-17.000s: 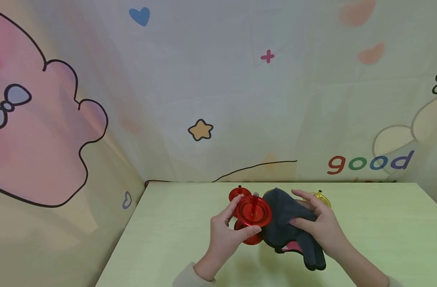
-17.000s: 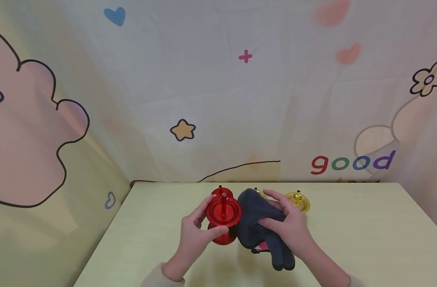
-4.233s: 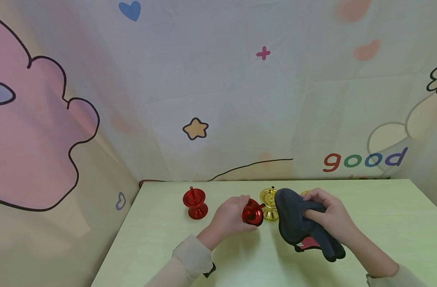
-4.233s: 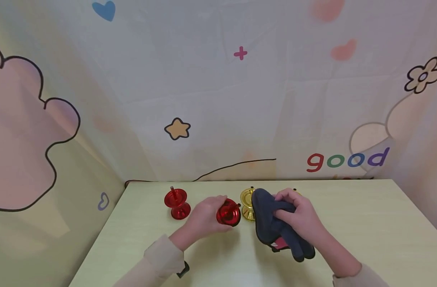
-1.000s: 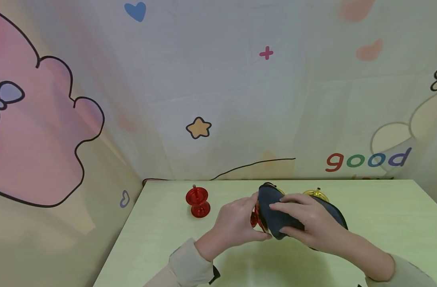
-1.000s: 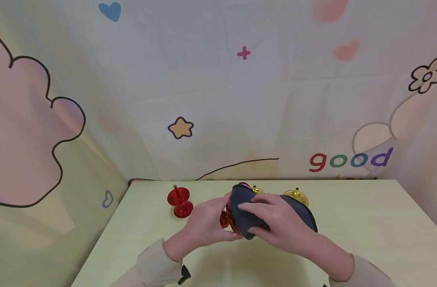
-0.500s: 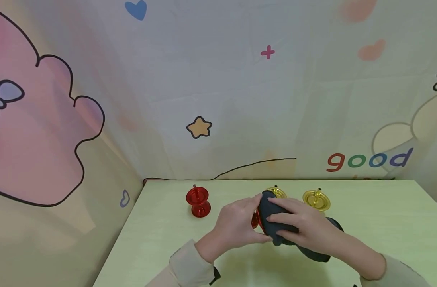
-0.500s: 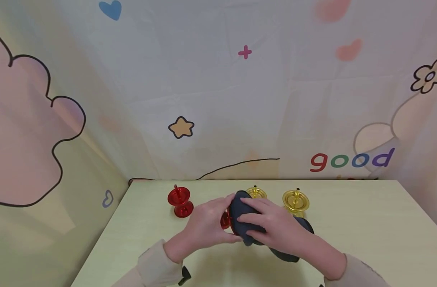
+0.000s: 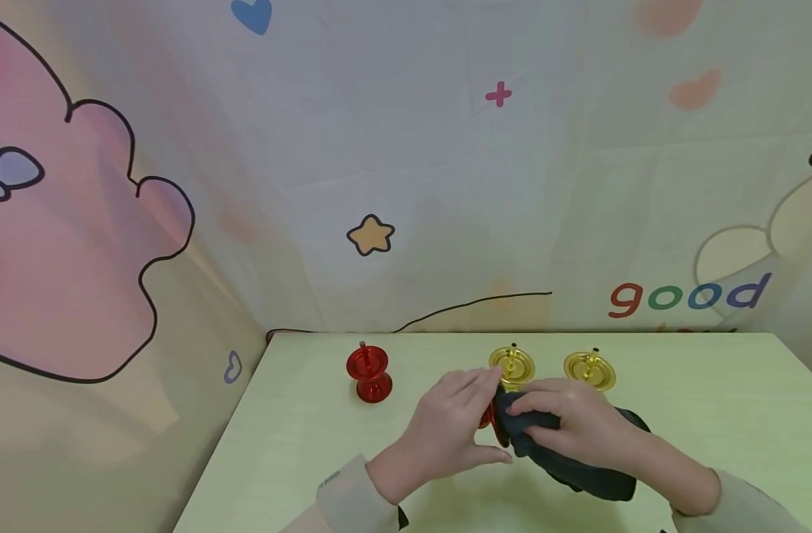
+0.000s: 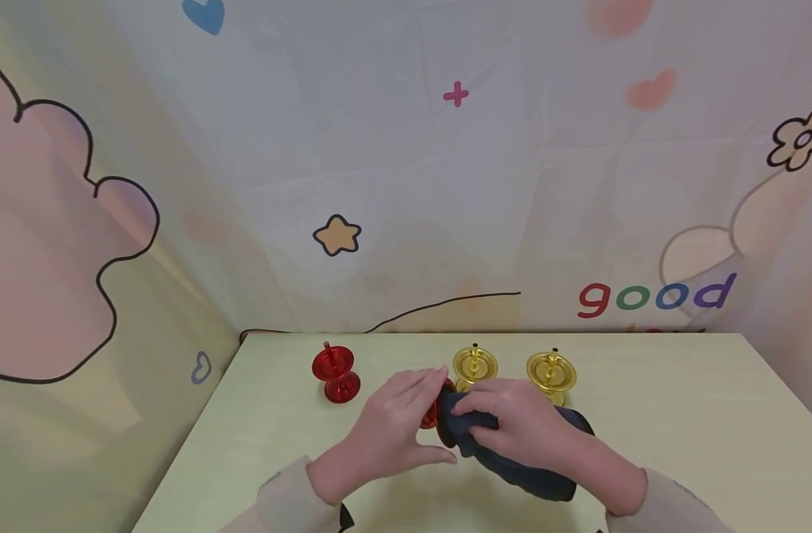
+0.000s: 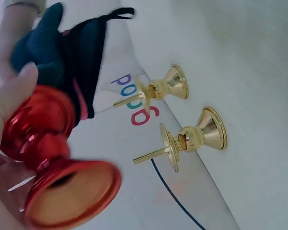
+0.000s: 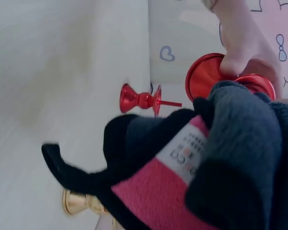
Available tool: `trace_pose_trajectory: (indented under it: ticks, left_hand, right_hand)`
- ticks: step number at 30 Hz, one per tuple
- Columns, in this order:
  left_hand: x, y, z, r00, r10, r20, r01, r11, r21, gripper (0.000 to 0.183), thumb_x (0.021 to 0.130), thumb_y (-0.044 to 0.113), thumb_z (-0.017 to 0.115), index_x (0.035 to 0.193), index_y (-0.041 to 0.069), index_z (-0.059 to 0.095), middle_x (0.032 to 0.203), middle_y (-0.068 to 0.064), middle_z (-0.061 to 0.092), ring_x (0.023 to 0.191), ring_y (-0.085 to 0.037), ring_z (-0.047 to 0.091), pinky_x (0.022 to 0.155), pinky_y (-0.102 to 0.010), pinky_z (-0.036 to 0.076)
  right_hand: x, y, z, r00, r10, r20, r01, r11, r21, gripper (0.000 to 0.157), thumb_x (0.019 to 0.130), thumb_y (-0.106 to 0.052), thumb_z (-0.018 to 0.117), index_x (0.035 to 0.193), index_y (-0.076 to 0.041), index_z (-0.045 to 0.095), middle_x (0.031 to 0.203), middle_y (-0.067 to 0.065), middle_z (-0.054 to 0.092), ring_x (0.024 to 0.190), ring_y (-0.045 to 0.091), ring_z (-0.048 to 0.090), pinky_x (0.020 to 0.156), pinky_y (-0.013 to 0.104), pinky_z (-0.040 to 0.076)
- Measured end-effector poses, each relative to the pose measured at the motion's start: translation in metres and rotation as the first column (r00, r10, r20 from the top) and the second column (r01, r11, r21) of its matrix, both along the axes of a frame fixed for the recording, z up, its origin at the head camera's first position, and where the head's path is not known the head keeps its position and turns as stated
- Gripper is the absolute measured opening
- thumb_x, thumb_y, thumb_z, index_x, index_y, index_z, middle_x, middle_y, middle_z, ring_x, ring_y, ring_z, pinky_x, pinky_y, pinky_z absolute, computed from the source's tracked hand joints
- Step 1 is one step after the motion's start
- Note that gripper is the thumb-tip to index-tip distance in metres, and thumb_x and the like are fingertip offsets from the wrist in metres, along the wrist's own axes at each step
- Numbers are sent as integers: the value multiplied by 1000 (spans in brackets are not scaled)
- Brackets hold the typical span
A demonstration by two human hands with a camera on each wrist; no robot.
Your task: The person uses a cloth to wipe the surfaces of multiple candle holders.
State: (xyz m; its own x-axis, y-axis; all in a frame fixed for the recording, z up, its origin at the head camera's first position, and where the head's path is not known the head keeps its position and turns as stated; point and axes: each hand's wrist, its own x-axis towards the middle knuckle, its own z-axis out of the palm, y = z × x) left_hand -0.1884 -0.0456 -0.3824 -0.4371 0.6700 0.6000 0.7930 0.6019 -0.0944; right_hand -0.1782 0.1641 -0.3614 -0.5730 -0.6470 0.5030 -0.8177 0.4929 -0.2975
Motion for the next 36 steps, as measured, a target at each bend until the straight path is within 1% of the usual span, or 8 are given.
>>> trace_pose_trajectory:
  ticks: [4,11,13,18,22,25,28,36]
  left_hand:
    - [-2,-5,8,952,18,305,-6,999,-40,101,61,66,63,138,10,30,126,1,53,116,-14,47,96,-27,40]
    - [-9,-4,18,719,-51,693,100,995,-30,85,64,53,70,133,18,35,109,10,56,87,-1,51,72,-11,44]
    - [-9,-1,15,747,-57,662,91,996,-16,81,64,52,71,129,17,38,106,10,57,84,-1,51,68,-8,43]
    - [-4,6,-1,969,8,248,-7,1000,-8,86,63,57,69,128,8,42,119,0,57,106,-10,55,87,-19,45]
    - [-3,11,-10,999,49,22,-50,998,36,88,61,56,71,127,5,44,121,-4,56,111,-15,53,95,-24,42]
    - [-3,11,-10,991,42,126,-45,999,15,93,61,58,70,131,6,38,124,-3,54,114,-14,50,97,-25,40]
    - [-6,6,-5,934,26,356,-27,1000,-2,96,62,60,67,136,10,32,128,0,50,115,-14,48,96,-28,41]
    - [-19,-3,10,619,-38,784,73,997,-9,86,66,51,69,137,19,33,128,6,50,115,-5,47,94,-24,41]
  right_hand:
    - [0,0,0,993,26,-119,-22,999,30,29,60,-9,77,85,-19,67,87,-1,65,75,11,60,63,23,53]
    - [1,-3,0,958,100,-267,-81,993,80,33,56,-12,79,84,-22,66,86,-2,63,75,12,60,62,22,52]
    - [1,-3,0,970,73,-232,-57,996,75,34,55,-11,79,84,-21,66,87,-1,64,75,13,60,62,23,53]
    - [-2,-3,1,999,-51,-17,51,998,25,27,62,-8,76,85,-18,67,90,1,65,79,14,61,64,25,53]
    - [-5,-3,0,989,-107,103,107,994,9,23,67,-8,73,87,-17,67,91,0,65,80,13,61,66,24,53]
    - [-5,-3,-3,990,-104,95,103,995,16,23,67,-7,73,86,-17,67,90,0,65,80,13,61,66,24,53]
    - [-5,-2,-5,995,-88,53,87,996,35,24,65,-8,74,86,-18,67,89,0,65,79,13,61,65,24,53]
    - [-4,-1,-7,991,30,-134,-18,996,88,30,57,-10,79,83,-20,67,88,-1,64,77,12,61,64,25,53]
